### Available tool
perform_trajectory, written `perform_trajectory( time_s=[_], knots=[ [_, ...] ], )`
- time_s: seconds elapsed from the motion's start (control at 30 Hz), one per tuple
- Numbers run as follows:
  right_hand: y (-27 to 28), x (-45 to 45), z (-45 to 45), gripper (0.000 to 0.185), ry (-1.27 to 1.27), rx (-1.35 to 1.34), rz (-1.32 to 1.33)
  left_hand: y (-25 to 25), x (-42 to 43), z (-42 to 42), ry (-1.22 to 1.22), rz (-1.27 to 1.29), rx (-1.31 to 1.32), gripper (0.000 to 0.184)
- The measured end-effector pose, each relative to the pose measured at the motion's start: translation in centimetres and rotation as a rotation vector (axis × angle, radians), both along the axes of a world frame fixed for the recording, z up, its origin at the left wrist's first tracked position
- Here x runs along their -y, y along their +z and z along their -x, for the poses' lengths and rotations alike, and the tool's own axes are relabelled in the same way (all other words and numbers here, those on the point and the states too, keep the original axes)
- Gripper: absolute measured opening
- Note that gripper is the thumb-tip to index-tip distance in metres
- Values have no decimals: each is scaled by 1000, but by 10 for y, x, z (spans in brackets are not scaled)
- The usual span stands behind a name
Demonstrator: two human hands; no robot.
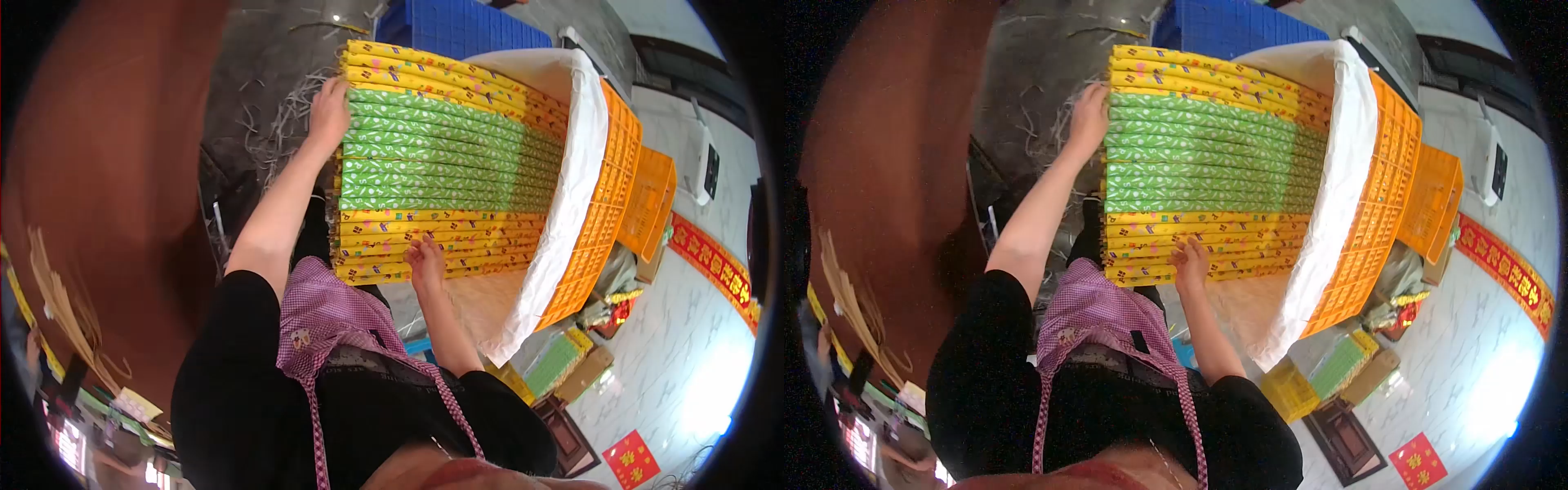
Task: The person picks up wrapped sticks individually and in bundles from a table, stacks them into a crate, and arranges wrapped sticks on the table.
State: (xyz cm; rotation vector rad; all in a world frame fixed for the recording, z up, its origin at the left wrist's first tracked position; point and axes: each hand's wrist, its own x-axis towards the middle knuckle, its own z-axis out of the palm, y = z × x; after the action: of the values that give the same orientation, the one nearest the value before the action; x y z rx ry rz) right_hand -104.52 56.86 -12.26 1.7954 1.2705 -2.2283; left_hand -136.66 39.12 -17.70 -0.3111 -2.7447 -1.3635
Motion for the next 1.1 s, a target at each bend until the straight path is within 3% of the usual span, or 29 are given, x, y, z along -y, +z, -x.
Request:
perform_trajectory(
  time_s=[0.1,0.2,0.3,0.37,0.4,0.47,0.5,0.63,0.67,0.73,0.8,0.83,0.87,0.97,1.1],
  knots=[
    [12,4,-13,29,143,-19,-21,27,18,-43,124,3,-104,28],
    [19,0,-28,36,310,-83,6,30,46,-114,151,-16,-20,18],
    [22,-4,-41,33,315,-144,140,63,81,-219,115,87,379,15],
    [9,-1,-44,21,296,-104,261,38,106,-307,130,113,502,18],
    [-5,-2,-46,14,329,-78,280,57,119,-351,204,106,561,19],
    [-121,-36,-47,8,458,-276,660,85,137,-438,373,137,658,19],
    [-127,-26,-47,8,555,-269,715,93,140,-484,449,185,701,17],
    [-128,-9,-63,8,672,-114,684,100,148,-667,768,220,704,21],
    [-91,7,-71,12,670,-14,708,95,143,-707,797,221,805,22],
    [-66,6,-105,6,896,-215,601,92,130,-771,797,249,974,23],
    [-98,-12,-124,9,868,-26,705,99,120,-815,758,209,1025,22],
    [-105,-27,-136,13,1613,-424,139,99,117,-834,752,149,1000,22],
    [-113,-44,-148,18,2215,-842,-595,98,115,-847,767,148,989,22],
    [-106,-57,-182,22,2264,-735,-837,88,116,-882,834,116,982,22],
    [-101,-30,-237,21,2057,-503,-596,80,130,-925,980,-45,763,23]
  ],
)
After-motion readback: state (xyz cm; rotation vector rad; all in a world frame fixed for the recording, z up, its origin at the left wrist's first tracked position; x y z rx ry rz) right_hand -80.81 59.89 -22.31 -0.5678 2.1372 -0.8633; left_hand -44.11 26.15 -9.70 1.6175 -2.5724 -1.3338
